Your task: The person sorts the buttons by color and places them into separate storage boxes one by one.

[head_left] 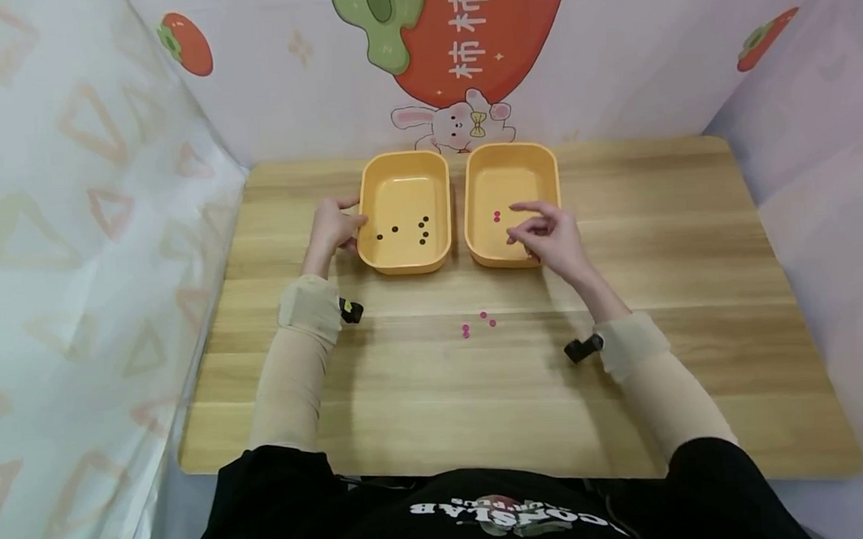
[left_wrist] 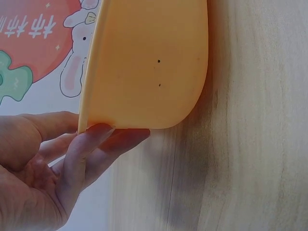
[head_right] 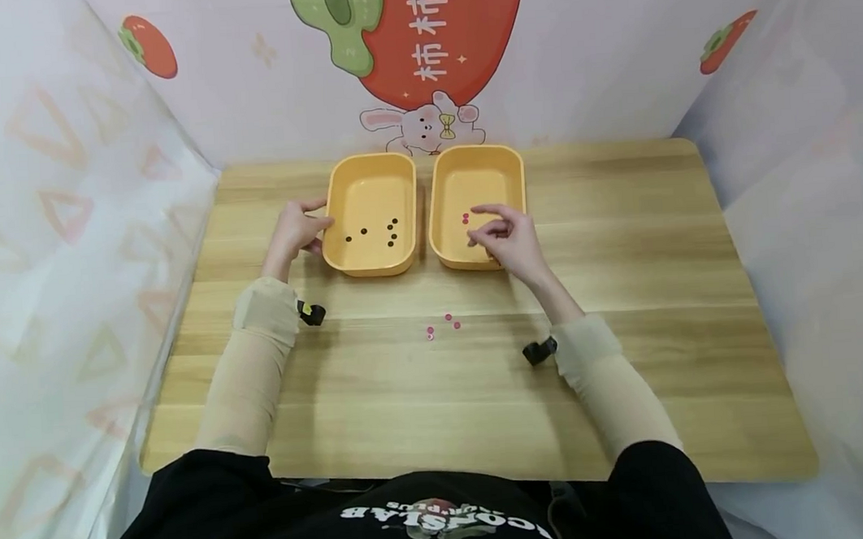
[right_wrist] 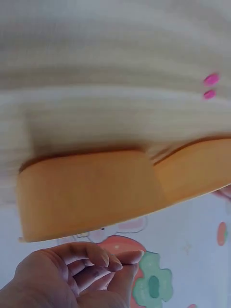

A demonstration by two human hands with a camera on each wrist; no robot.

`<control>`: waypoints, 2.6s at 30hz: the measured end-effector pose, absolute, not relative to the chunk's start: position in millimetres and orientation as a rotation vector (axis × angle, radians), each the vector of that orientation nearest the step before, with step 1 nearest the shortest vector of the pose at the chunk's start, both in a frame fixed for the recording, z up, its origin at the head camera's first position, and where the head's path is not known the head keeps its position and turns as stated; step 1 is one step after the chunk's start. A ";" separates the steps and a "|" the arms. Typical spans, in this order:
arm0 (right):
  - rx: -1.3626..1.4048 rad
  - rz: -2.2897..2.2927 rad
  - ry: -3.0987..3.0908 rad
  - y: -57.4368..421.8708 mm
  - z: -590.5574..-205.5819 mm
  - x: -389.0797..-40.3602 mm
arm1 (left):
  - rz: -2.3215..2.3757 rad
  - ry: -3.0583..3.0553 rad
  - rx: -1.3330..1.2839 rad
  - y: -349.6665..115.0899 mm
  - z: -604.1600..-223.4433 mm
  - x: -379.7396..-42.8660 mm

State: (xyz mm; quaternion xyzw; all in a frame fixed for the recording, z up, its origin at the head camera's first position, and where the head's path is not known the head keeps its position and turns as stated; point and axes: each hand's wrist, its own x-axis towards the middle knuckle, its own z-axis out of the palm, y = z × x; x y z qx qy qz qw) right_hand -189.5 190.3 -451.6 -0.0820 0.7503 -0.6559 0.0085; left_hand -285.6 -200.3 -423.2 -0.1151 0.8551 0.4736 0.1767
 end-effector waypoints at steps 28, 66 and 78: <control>-0.655 -1.432 2.396 148.4 -509.6 -115.5 | 1.319 2.429 -0.295 -199.0 -422.2 -279.4; -0.645 -1.421 2.547 139.9 -514.6 -110.9 | 1.294 2.441 -0.284 -197.4 -420.5 -279.9; -0.765 -1.239 2.601 134.9 -516.5 -108.8 | 1.306 2.444 -0.267 -196.4 -423.6 -280.0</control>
